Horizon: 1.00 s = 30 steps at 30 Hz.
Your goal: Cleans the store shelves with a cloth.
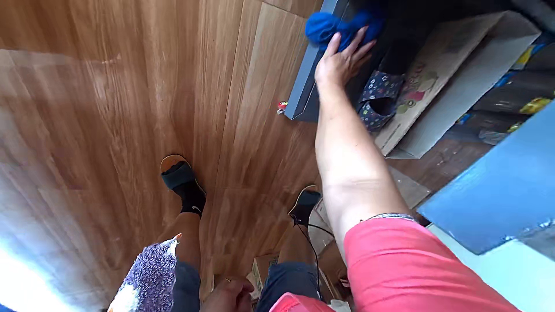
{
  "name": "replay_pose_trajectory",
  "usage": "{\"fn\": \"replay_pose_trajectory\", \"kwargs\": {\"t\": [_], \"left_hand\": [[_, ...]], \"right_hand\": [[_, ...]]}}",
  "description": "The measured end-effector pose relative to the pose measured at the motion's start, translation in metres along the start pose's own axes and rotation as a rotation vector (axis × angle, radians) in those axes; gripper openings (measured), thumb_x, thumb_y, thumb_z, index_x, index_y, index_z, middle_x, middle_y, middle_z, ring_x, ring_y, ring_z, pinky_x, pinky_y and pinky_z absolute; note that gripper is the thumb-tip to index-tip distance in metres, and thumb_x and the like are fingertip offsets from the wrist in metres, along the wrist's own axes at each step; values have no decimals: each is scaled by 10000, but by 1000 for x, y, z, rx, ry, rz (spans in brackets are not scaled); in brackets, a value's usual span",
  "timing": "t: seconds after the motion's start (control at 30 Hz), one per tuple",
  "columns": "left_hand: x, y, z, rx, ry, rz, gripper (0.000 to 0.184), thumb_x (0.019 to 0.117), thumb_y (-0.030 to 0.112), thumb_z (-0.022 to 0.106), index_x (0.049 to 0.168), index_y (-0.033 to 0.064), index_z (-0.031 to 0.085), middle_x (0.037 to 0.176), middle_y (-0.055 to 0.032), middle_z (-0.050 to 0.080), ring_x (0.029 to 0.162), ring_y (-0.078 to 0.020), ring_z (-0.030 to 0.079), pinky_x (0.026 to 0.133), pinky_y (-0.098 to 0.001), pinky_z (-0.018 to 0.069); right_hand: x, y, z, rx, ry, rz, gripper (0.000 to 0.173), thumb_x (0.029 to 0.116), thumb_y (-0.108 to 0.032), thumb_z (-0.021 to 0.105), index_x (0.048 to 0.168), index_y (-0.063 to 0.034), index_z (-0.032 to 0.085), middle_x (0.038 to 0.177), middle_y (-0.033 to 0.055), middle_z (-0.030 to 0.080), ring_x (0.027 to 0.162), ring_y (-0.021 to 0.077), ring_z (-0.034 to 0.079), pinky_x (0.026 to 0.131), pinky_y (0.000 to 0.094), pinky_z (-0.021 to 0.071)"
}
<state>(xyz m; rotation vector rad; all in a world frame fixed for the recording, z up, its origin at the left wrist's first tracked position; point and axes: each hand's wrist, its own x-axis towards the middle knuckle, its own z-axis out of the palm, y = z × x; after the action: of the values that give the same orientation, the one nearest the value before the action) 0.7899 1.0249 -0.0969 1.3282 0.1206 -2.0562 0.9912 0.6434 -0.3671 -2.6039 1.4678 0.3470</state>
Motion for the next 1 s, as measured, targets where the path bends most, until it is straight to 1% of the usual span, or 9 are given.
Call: {"fn": "replay_pose_trajectory", "kwargs": {"t": [0.1,0.17,0.33,0.43,0.63,0.73,0.83,0.93,1.0], "left_hand": [[4,-5,0,13,108,78,255,986,86,562,1138,-55,711,986,-235,737,929,-366,727,872,-519,567],[7,-3,-2,6,105,21,253,991,91,568,1143,-48,716,1033,-232,737,979,-361,722,914,-517,556],[13,21,2,84,18,-67,283,1009,120,542,1189,-26,705,1098,-222,727,1056,-361,700,967,-522,527],[17,25,12,122,39,-122,292,1006,127,542,1201,-10,710,1113,-219,728,1086,-380,688,978,-551,510],[24,17,20,197,-42,-227,327,1026,147,516,1265,2,685,1219,-215,700,1151,-369,667,1022,-534,487],[27,15,21,194,-94,-219,344,1037,173,502,1294,17,668,1220,-211,699,1150,-367,668,1015,-545,491],[28,11,23,185,-90,-180,336,1037,168,509,1274,-7,668,1179,-238,701,1123,-398,671,993,-571,495],[29,11,26,181,-92,-197,345,1036,172,503,1290,6,664,1160,-217,712,1110,-378,677,988,-556,494],[29,13,30,189,-69,-210,340,1027,169,509,1288,23,671,1141,-197,723,1098,-362,685,980,-548,502]], "right_hand": [[53,-22,-21,-1,-50,-7,642,1066,-430,348,1625,-119,302,1706,239,91,1576,402,138,1258,499,191],[64,-27,-20,16,-42,-49,601,1043,-382,389,1581,-114,408,1707,205,140,1582,347,152,1269,447,186],[-25,9,16,34,-3,-587,623,930,-137,566,1545,-97,474,1658,270,261,1541,521,156,1239,630,171],[-94,68,36,126,45,-788,496,903,-16,592,1386,-110,656,1531,172,526,1480,477,360,1168,636,324],[-135,123,7,248,-75,-731,402,864,64,582,1246,42,703,1322,268,655,1299,493,567,1134,574,418],[-101,93,-40,331,-132,-419,398,958,20,510,1338,79,615,1398,250,607,1358,354,553,1165,452,418],[-60,67,-66,474,37,-315,436,950,-16,500,1370,59,591,1442,225,575,1391,273,521,1174,363,394],[-40,66,-73,329,-225,-353,548,960,-257,663,1439,-9,566,1614,263,351,1524,372,310,1245,471,275],[-46,84,-72,242,-258,-340,701,928,-440,720,1485,-57,536,1639,277,294,1538,406,271,1244,521,268]]}}
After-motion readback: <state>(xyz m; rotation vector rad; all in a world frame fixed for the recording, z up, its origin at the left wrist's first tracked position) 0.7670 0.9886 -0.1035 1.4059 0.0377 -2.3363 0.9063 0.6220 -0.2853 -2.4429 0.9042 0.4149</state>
